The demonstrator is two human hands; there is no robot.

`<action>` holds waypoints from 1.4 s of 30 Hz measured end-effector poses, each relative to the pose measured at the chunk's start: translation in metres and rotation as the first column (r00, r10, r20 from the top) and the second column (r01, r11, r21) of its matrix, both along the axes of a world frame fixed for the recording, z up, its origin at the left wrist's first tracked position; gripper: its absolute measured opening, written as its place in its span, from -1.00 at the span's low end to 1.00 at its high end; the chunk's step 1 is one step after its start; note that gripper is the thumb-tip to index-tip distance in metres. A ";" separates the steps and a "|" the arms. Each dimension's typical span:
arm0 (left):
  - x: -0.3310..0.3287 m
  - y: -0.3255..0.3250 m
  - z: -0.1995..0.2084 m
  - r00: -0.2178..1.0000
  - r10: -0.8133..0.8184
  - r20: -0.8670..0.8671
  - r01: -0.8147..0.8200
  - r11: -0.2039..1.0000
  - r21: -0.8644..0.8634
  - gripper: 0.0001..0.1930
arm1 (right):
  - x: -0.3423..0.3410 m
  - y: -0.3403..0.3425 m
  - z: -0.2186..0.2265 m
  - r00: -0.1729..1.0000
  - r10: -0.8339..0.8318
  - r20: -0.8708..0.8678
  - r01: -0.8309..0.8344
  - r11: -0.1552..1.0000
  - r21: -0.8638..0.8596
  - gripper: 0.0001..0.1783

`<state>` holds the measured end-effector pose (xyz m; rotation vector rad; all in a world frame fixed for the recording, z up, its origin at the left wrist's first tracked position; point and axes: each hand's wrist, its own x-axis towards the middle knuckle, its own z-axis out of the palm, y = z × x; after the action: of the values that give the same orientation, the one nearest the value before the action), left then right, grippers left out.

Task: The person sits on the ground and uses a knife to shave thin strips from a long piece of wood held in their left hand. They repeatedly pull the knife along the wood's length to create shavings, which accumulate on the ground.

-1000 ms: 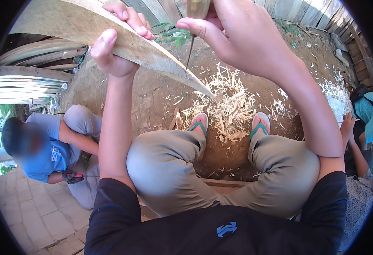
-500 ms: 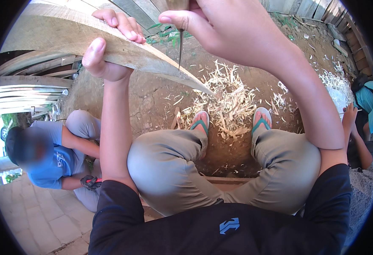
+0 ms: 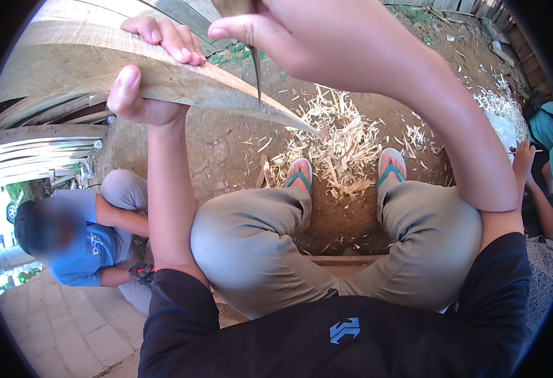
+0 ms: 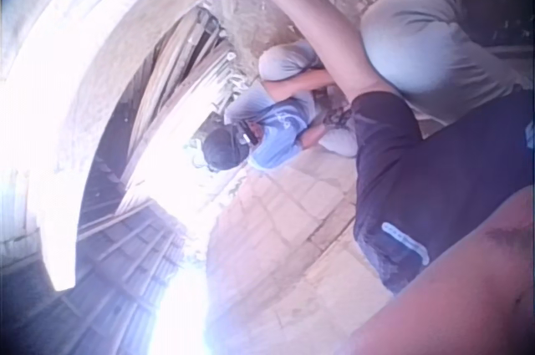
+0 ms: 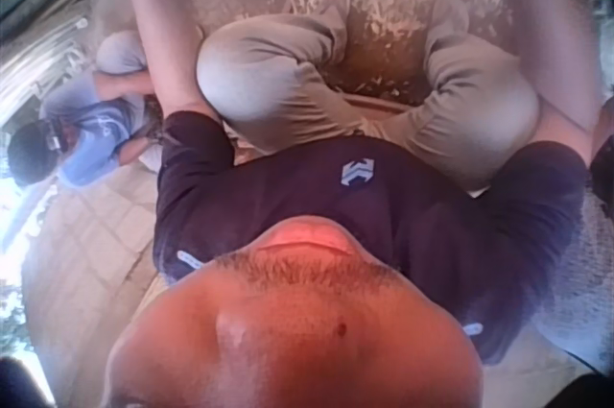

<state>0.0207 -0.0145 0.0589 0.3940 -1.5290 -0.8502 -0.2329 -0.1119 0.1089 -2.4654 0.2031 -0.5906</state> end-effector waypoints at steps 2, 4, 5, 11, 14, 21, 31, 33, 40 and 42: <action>0.000 0.001 0.000 1.000 0.006 0.003 -0.006 1.000 0.004 -0.55 | 0.002 0.001 -0.001 1.000 0.011 -0.009 -0.011 1.000 0.006 -0.57; 0.000 0.004 0.000 1.000 0.018 -0.001 -0.018 1.000 0.013 -0.54 | 0.001 0.001 0.001 1.000 0.020 -0.006 -0.020 1.000 0.014 -0.56; -0.001 0.004 0.001 1.000 0.020 0.001 -0.020 1.000 0.016 -0.53 | 0.000 0.002 0.002 1.000 0.026 -0.009 -0.026 0.999 0.020 -0.56; -0.001 0.005 0.001 0.999 0.034 -0.005 -0.034 0.999 0.031 -0.53 | 0.001 0.010 -0.010 0.992 0.069 0.105 -0.070 0.998 0.008 -0.54; -0.004 0.008 0.003 0.999 0.054 0.000 -0.054 0.997 0.051 -0.52 | 0.000 0.007 -0.011 0.988 0.108 0.107 -0.108 0.994 -0.002 -0.53; -0.003 0.008 0.003 0.998 0.064 0.007 -0.064 0.997 0.050 -0.53 | 0.004 0.020 -0.026 0.977 0.078 0.200 -0.060 0.993 -0.097 -0.58; 0.003 0.008 0.004 1.000 0.019 0.018 -0.020 0.999 0.045 -0.52 | 0.017 0.003 -0.031 0.991 0.133 -0.007 -0.133 0.991 0.010 -0.68; 0.002 0.009 0.001 1.000 0.001 0.012 -0.001 0.999 0.041 -0.52 | 0.014 0.006 -0.030 0.992 0.117 -0.052 -0.115 0.993 0.038 -0.67; 0.007 0.008 -0.001 0.999 0.046 -0.014 -0.046 0.998 0.037 -0.52 | 0.011 0.005 -0.032 0.996 0.080 -0.038 -0.078 0.996 0.036 -0.64; 0.010 0.006 -0.001 0.998 0.058 -0.019 -0.058 0.998 0.028 -0.52 | 0.012 0.004 -0.033 0.997 0.075 -0.029 -0.075 0.997 0.024 -0.64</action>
<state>0.0307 -0.0086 0.0582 0.4465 -1.4825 -0.8281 -0.2207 -0.1081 0.0764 -2.4493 0.1277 -0.5174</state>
